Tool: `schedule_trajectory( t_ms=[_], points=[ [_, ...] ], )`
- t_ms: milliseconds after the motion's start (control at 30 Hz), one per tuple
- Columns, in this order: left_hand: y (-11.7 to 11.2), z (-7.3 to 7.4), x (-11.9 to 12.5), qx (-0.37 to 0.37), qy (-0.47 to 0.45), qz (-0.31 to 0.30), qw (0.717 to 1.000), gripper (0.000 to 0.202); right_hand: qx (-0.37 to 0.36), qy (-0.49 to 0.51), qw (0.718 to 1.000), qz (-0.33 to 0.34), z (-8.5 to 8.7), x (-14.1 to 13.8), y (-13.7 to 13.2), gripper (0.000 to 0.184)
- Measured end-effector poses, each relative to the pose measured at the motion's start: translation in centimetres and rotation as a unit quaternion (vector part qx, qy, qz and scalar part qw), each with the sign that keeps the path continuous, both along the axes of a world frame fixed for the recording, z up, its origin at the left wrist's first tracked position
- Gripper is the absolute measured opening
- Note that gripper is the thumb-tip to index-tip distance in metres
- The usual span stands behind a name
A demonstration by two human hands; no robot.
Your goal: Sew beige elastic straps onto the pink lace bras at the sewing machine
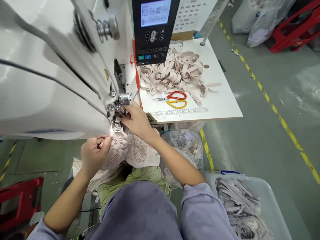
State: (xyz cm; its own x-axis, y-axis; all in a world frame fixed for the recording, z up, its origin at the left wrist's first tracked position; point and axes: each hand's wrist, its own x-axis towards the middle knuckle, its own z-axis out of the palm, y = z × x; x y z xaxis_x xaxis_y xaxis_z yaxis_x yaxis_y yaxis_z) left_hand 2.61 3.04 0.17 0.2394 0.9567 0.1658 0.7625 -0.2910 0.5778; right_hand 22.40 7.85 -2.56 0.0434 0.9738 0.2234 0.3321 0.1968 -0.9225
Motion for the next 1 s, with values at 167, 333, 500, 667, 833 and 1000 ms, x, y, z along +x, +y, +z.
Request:
schedule_trajectory(
  t_ms=[167, 333, 500, 667, 833, 1000],
  points=[
    [-0.2, -0.5, -0.2, 0.027, -0.008, -0.004, 1.0, 0.041, 0.022, -0.016, 1.0, -0.001, -0.1, 0.3, 0.2, 0.009],
    [0.3, -1.0, -1.2, -0.029, -0.019, 0.048, 0.998, 0.024, 0.034, 0.006, 0.999, 0.008, 0.0, 0.2, 0.4, 0.011],
    [0.2, -1.0, -1.7, -0.332, -0.163, -0.007, 0.929, 0.049, 0.036, 0.028, 0.999, -0.023, 0.3, 0.0, -0.6, 0.005],
    [-5.2, -3.8, 1.2, -0.618, -0.349, -0.122, 0.694, 0.069, -0.022, 0.049, 0.997, 0.063, 2.3, 1.7, -4.3, 0.013],
    [-9.1, -8.6, 3.8, -0.59, -0.293, -0.222, 0.719, 0.084, -0.131, 0.169, 0.972, 0.097, 0.9, 2.4, -7.5, 0.014],
    [-7.1, -11.5, -1.1, -0.501, -0.208, -0.188, 0.819, 0.049, -0.204, 0.412, 0.869, -0.182, -7.9, 3.6, -9.2, 0.025]
  ],
)
